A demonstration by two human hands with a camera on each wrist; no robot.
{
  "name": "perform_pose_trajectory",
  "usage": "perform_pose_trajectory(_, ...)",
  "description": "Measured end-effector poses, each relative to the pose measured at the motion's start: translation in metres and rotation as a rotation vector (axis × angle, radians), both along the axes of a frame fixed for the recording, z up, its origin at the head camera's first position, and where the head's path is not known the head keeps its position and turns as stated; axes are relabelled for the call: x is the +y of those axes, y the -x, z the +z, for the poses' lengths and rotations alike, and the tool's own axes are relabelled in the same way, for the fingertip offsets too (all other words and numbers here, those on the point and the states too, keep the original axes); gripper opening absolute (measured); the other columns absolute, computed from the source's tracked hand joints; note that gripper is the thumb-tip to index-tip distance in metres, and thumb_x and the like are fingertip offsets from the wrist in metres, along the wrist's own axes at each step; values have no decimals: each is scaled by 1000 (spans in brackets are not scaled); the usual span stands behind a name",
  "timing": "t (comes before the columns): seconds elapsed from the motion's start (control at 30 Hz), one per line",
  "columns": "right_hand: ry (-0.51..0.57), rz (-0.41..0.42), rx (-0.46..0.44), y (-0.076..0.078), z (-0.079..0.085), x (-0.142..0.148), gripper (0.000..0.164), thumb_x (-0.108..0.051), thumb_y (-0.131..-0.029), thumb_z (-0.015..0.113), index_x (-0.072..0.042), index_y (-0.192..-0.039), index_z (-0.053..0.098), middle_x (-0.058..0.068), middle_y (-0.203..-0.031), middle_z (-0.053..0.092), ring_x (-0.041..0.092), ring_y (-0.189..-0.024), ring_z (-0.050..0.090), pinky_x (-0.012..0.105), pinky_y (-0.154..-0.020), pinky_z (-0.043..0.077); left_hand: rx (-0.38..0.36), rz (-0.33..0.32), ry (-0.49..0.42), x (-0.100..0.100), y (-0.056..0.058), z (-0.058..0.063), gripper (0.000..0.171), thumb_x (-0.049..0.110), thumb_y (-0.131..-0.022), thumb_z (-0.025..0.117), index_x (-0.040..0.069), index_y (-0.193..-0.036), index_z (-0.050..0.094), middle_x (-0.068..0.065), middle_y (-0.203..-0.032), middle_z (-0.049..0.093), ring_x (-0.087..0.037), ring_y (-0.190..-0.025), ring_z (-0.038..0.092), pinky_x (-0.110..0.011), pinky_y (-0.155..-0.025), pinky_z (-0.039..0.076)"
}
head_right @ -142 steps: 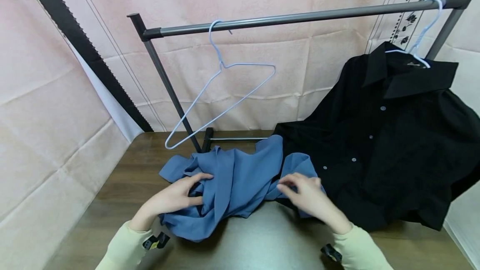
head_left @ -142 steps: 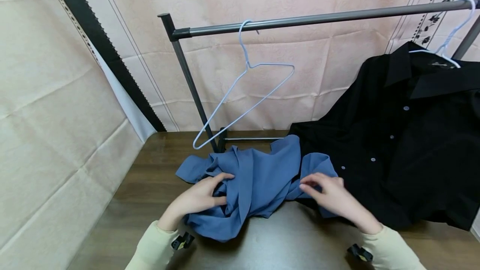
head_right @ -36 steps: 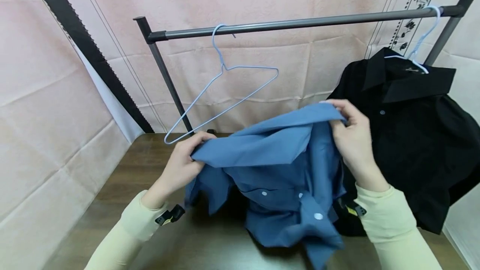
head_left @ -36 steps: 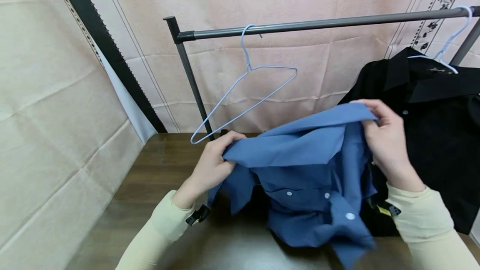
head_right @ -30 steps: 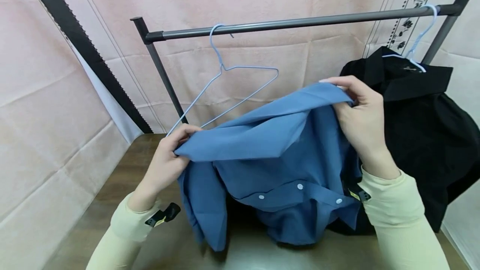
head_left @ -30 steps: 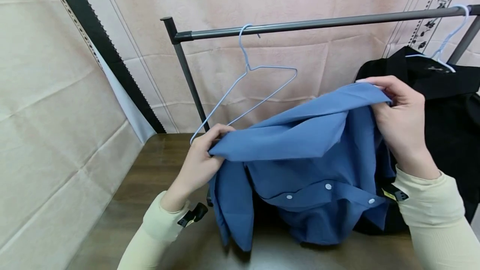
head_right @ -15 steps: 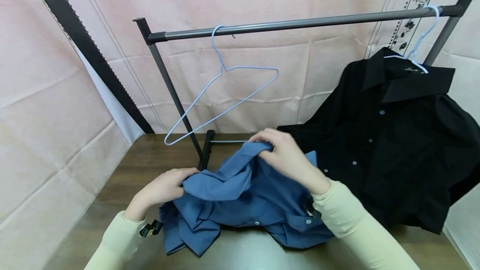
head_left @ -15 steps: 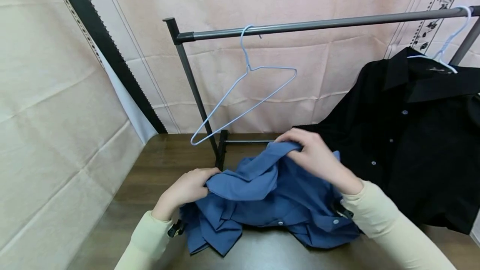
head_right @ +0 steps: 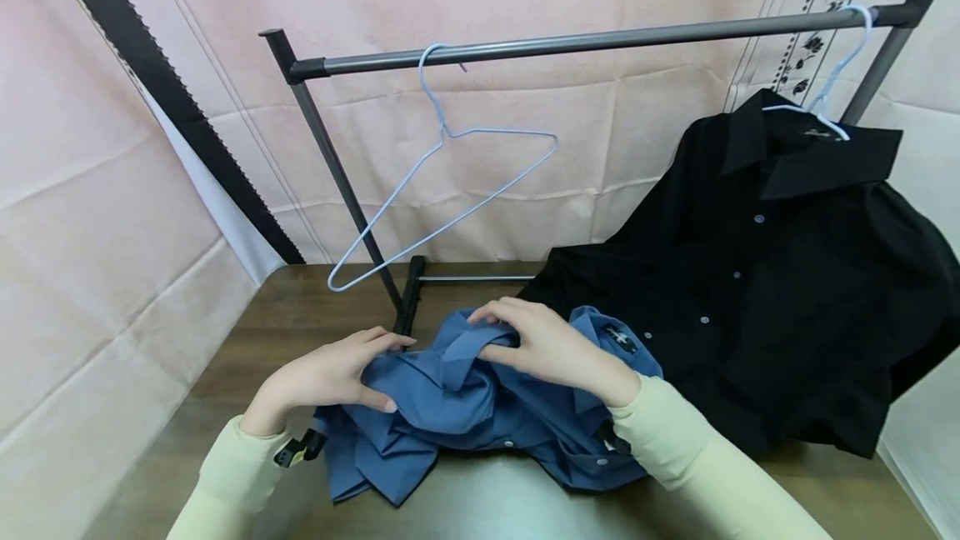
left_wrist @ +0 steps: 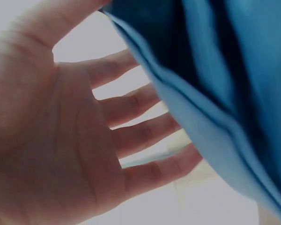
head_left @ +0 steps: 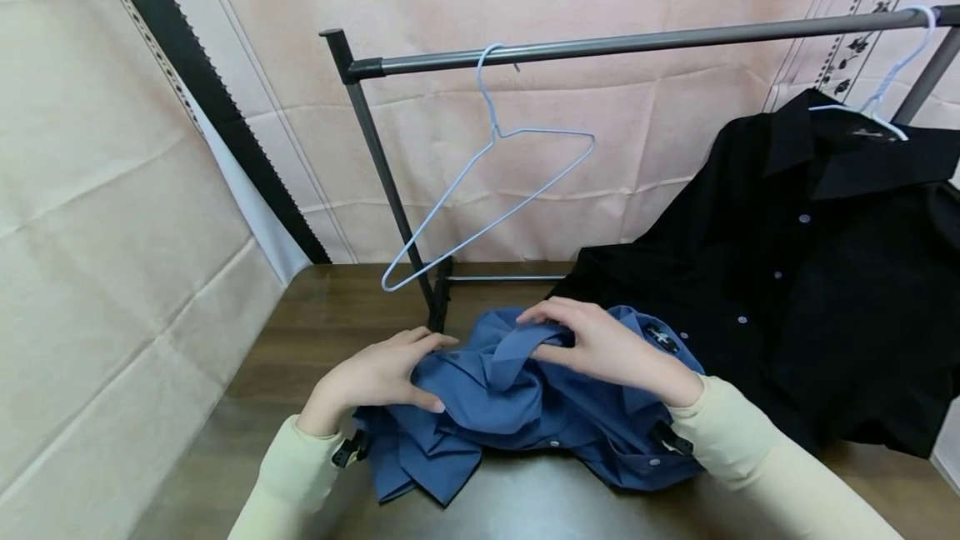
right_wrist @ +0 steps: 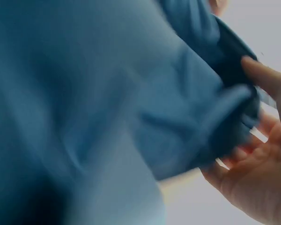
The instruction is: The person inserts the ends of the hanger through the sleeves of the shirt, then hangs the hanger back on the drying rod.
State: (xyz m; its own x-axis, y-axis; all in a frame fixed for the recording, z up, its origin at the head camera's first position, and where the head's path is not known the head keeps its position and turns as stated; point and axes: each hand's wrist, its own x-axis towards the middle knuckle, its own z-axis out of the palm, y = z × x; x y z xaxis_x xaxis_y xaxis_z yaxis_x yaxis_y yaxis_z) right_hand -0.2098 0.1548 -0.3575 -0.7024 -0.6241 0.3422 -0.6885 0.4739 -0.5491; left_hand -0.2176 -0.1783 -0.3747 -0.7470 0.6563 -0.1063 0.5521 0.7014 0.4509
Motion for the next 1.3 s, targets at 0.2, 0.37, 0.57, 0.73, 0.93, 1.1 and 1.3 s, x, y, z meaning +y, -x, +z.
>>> perform_pose_trajectory(0.2, 5, -119, 44, -14, 32, 33, 38, -36, -92, 76, -25, -127, 66, -11, -115, 63, 9, -105, 59, 33, -80, 51, 56, -65, -52, 25, 0, 21, 83, 58, -83, 77, 19, -150, 48, 1, -136, 55, -17, -115, 57, -41, -90, 50)
perform_pose_trajectory(0.37, 12, -238, 83, -19, 41, 65, 32, -30, -96, 72, -26, -127, 67, -12, -114, 65, 9, -104, 60, 31, -84, 49, 107, -60, -114, 54, 6, 32, 70, 58, -90, 70, 21, -146, 52, 4, -126, 59, -11, -101, 58, -35, -82, 50)
perform_pose_trajectory(0.57, 18, -392, 46, -11, 25, 103, 25, -25, -101, 65, -18, -125, 68, -4, -105, 69, 8, -92, 61, 19, -78, 49, 127, -91, -187, 95, 12, 36, 56, 52, -95, 65, 23, -142, 55, 5, -131, 59, -10, -117, 58, -35, -93, 50)
perform_pose_trajectory(0.73, -28, -462, -160, -2, -9, 142, 35, -30, -103, 60, -10, -132, 63, 6, -111, 69, 17, -95, 62, 23, -75, 50, 125, -143, -169, 121, 13, 28, 55, 50, -96, 65, 21, -142, 56, 0, -131, 59, -12, -111, 60, -33, -93, 50)
perform_pose_trajectory(0.93, -60, -409, -466, 0, -49, 177, 49, -32, -103, 60, 1, -138, 53, 11, -115, 65, 23, -95, 62, 32, -74, 53, 67, -192, -62, 133, 16, 6, 63, 53, -92, 70, 21, -144, 53, 0, -133, 58, -12, -110, 58, -32, -94, 49)
perform_pose_trajectory(1.1, -32, -291, -698, -3, -75, 186, 49, -26, -101, 62, 7, -135, 49, 15, -115, 62, 28, -101, 62, 40, -74, 57, -14, -187, 86, 135, 18, -17, 70, 52, -89, 74, 22, -147, 50, 0, -137, 57, -16, -118, 57, -38, -99, 47)
perform_pose_trajectory(1.3, -8, -186, -794, -6, -92, 172, 67, -23, -96, 69, 13, -142, 36, 13, -103, 64, 24, -81, 66, 37, -62, 57, -57, -190, 225, 137, 17, -40, 78, 50, -86, 77, 21, -151, 45, -2, -150, 50, -22, -133, 50, -43, -108, 41)
